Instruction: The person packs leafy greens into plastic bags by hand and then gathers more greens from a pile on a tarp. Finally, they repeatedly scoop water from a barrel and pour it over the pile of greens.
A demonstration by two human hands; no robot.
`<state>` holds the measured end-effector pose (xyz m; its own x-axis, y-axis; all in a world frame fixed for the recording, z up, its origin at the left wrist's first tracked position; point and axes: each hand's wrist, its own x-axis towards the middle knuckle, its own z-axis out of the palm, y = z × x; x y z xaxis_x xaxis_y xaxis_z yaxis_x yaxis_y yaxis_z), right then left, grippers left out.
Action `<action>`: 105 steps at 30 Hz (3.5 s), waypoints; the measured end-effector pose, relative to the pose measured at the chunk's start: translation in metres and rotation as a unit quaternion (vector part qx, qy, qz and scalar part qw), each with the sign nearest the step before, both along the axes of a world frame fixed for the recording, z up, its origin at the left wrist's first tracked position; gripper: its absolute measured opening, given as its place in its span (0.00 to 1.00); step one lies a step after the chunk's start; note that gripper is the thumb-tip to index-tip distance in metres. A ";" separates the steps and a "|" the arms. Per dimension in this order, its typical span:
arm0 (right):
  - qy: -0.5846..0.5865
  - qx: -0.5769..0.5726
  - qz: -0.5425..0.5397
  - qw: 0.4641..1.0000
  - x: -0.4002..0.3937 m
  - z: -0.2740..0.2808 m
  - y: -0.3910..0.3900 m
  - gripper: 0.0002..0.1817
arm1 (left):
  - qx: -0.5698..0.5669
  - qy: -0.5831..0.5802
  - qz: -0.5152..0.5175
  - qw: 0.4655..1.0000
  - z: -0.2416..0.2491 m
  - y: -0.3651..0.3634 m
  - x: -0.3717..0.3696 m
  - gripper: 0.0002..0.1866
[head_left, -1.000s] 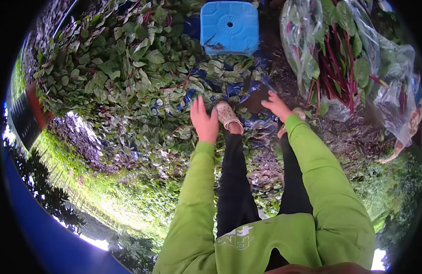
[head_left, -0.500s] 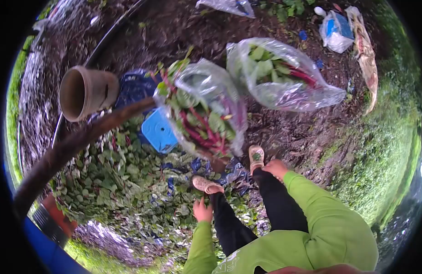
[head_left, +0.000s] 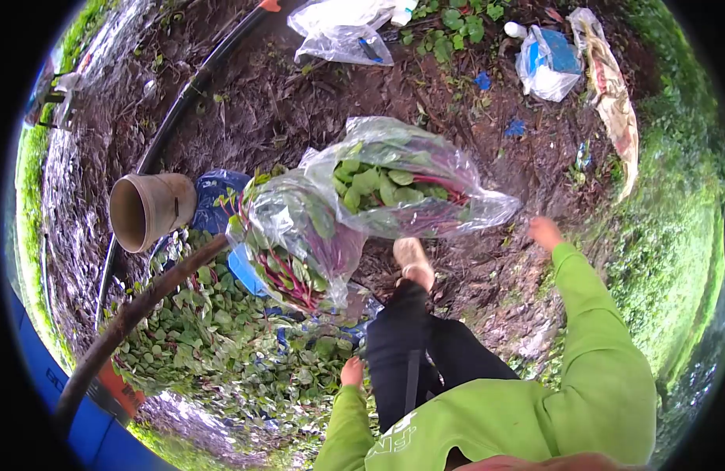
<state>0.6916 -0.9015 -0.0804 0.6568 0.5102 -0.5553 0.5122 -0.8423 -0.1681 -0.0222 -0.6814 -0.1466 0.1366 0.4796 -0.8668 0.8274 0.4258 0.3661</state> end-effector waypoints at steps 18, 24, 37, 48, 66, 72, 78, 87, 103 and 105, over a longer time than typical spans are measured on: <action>0.125 0.044 -0.073 0.988 0.175 0.070 0.077 0.16 | 0.068 -0.016 -0.301 0.951 -0.011 0.048 0.296 0.17; 0.117 0.116 -0.075 0.984 0.222 0.086 0.227 0.21 | -0.115 0.006 -0.027 0.993 -0.025 0.023 0.275 0.19; -0.165 0.063 0.382 0.907 0.360 -0.038 0.766 0.17 | -0.026 0.183 -0.224 0.957 0.152 -0.032 0.376 0.13; -0.068 -0.039 0.498 0.864 0.440 -0.124 0.932 0.20 | -0.349 0.013 0.218 0.911 0.234 -0.155 0.606 0.12; 0.242 0.425 0.657 0.574 0.002 0.253 1.016 0.21 | -0.114 0.086 0.695 0.705 0.110 -0.276 0.671 0.17; 0.335 0.146 0.683 0.633 -0.168 0.276 0.854 0.27 | -0.026 0.065 0.531 0.844 0.084 -0.390 0.709 0.17; 0.344 0.325 0.662 0.582 -0.314 0.267 0.699 0.45 | -0.069 -0.002 0.602 0.795 0.082 -0.474 0.677 0.12; 0.439 0.395 0.492 0.640 -0.393 0.288 0.660 0.41 | -0.047 0.064 -0.030 0.996 0.110 -0.562 0.581 0.08; 0.101 0.518 0.527 0.667 -0.437 0.190 0.717 0.25 | -0.032 0.092 0.630 0.771 0.038 -0.366 0.252 0.20; -0.022 0.533 0.543 0.648 -0.423 0.174 0.728 0.25 | -0.096 0.131 0.246 0.956 0.044 -0.401 0.229 0.14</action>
